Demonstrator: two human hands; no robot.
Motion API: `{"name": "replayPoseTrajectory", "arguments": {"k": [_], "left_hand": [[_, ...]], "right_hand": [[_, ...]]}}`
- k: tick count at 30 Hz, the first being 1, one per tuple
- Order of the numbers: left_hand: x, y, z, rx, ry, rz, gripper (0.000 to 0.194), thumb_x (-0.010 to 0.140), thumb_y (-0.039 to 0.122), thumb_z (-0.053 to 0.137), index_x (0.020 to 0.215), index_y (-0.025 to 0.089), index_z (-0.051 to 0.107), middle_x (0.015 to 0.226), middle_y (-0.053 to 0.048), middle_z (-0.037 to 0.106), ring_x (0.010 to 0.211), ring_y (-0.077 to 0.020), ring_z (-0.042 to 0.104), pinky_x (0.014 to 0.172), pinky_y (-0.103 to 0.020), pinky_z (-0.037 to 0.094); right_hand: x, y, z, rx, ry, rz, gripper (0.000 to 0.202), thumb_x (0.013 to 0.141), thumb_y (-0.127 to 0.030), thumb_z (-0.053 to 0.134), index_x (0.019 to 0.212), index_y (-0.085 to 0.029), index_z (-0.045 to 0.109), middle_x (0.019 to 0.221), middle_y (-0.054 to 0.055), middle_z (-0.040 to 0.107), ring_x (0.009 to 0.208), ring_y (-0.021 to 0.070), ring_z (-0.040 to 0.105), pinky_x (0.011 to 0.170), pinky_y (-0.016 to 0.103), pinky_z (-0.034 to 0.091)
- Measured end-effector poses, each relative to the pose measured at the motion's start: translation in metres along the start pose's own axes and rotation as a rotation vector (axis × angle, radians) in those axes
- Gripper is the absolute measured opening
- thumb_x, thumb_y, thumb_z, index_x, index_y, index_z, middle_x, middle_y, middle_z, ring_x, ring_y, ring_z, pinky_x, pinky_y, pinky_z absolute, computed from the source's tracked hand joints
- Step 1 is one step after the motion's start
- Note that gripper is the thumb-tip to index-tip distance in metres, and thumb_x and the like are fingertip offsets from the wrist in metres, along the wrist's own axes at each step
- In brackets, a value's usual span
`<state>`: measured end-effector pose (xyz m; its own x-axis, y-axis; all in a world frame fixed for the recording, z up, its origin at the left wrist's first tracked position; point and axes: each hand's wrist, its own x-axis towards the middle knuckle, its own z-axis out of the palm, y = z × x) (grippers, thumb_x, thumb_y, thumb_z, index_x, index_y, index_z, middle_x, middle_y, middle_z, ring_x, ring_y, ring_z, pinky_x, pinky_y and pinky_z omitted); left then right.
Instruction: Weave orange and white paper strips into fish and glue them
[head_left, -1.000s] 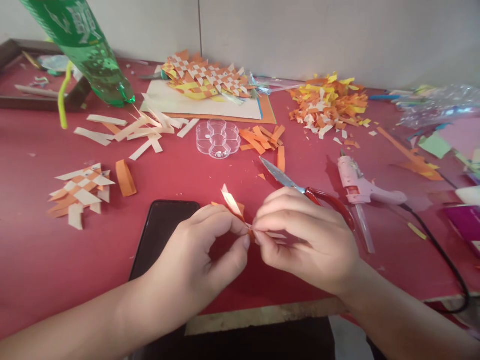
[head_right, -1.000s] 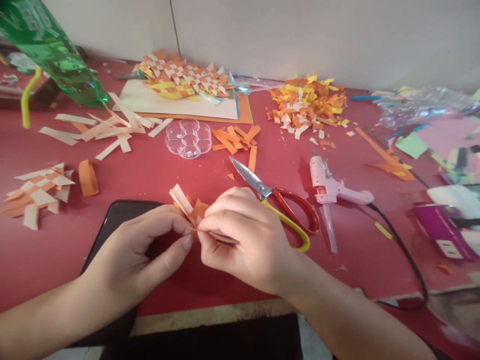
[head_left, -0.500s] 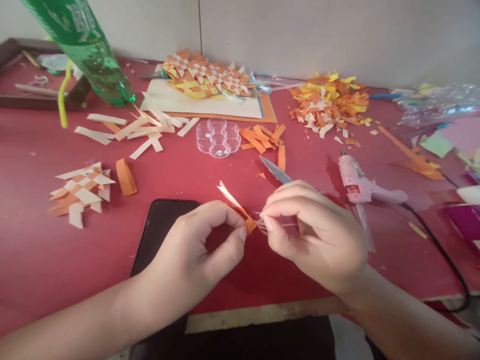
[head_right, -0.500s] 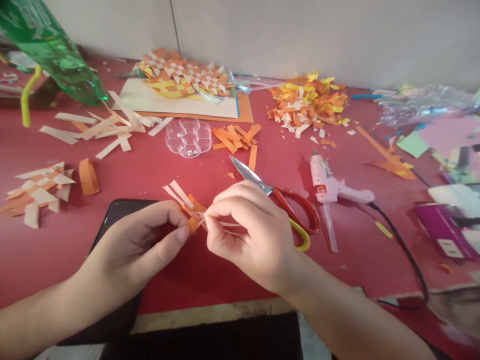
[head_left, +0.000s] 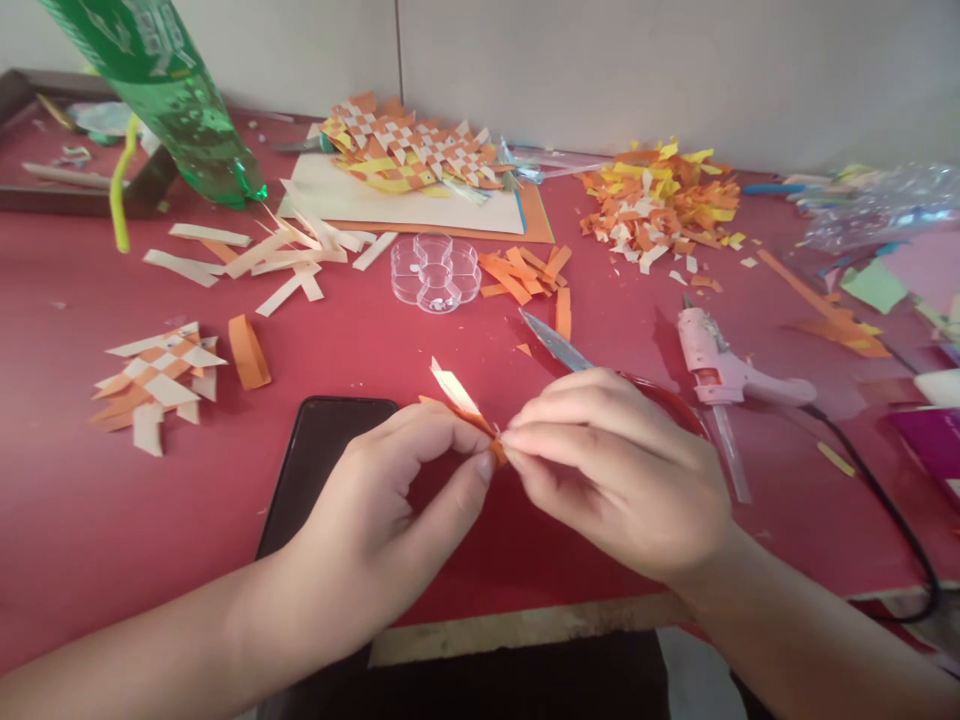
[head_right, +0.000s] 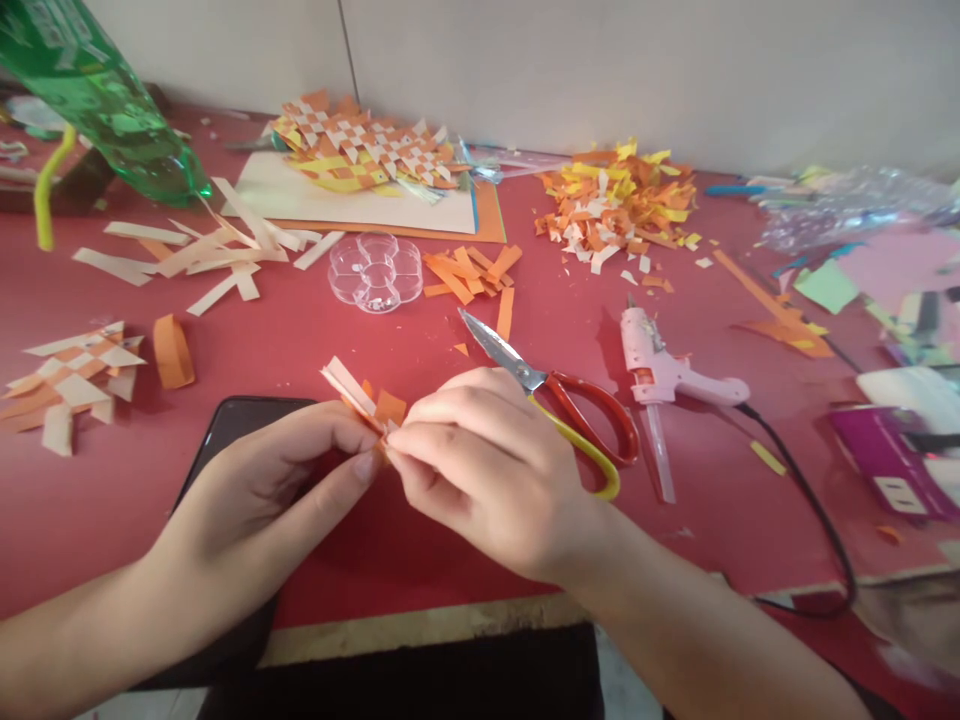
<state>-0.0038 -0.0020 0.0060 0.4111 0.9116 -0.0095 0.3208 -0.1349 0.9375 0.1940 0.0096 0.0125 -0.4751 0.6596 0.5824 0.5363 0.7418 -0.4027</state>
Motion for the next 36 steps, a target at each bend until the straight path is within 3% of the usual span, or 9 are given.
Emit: {"name": "replayPoseTrajectory", "arguments": {"k": [8,16,21,28,36], "left_hand": [[0.0,0.004,-0.001,0.091,-0.036,0.008,0.016,0.092,0.018,0.049,0.077,0.02,0.054,0.073,0.003,0.057,0.065,-0.0098,0.051,0.06,-0.022,0.042],[0.001,0.005,0.0,0.102,-0.061,-0.031,0.019,0.092,0.019,0.049,0.074,0.02,0.053,0.071,0.003,0.056,0.065,-0.0099,0.052,0.061,-0.022,0.043],[0.0,0.006,0.0,0.091,-0.068,-0.014,0.02,0.091,0.017,0.049,0.073,0.02,0.054,0.069,0.005,0.056,0.064,-0.0088,0.051,0.06,-0.021,0.043],[0.002,0.009,0.0,0.06,-0.035,-0.019,0.02,0.091,0.02,0.05,0.072,0.021,0.055,0.067,0.005,0.057,0.061,-0.009,0.052,0.057,-0.02,0.042],[0.0,0.005,0.0,0.061,-0.023,-0.042,0.015,0.092,0.022,0.051,0.08,0.02,0.061,0.075,0.003,0.063,0.067,-0.0099,0.057,0.062,-0.021,0.046]], "right_hand": [[0.0,0.01,-0.007,0.075,-0.155,-0.109,0.012,0.086,-0.008,0.064,0.093,-0.016,0.068,0.092,0.006,0.07,0.087,0.0166,0.061,0.078,0.034,0.056],[-0.003,0.011,-0.007,0.08,-0.229,-0.126,0.009,0.088,-0.007,0.06,0.091,-0.014,0.066,0.09,0.007,0.068,0.087,0.0162,0.057,0.077,0.033,0.054],[-0.004,0.009,-0.004,0.051,-0.174,-0.137,0.009,0.083,-0.007,0.065,0.085,-0.016,0.064,0.088,0.006,0.067,0.084,0.0169,0.059,0.076,0.033,0.055],[-0.001,0.008,-0.002,0.063,-0.023,-0.016,0.012,0.081,-0.008,0.066,0.085,-0.02,0.064,0.081,0.003,0.067,0.076,0.0155,0.061,0.071,0.034,0.057],[-0.001,0.009,-0.006,0.072,-0.136,-0.091,0.011,0.085,-0.01,0.065,0.09,-0.02,0.066,0.089,0.004,0.07,0.083,0.0162,0.064,0.075,0.033,0.058]]}}
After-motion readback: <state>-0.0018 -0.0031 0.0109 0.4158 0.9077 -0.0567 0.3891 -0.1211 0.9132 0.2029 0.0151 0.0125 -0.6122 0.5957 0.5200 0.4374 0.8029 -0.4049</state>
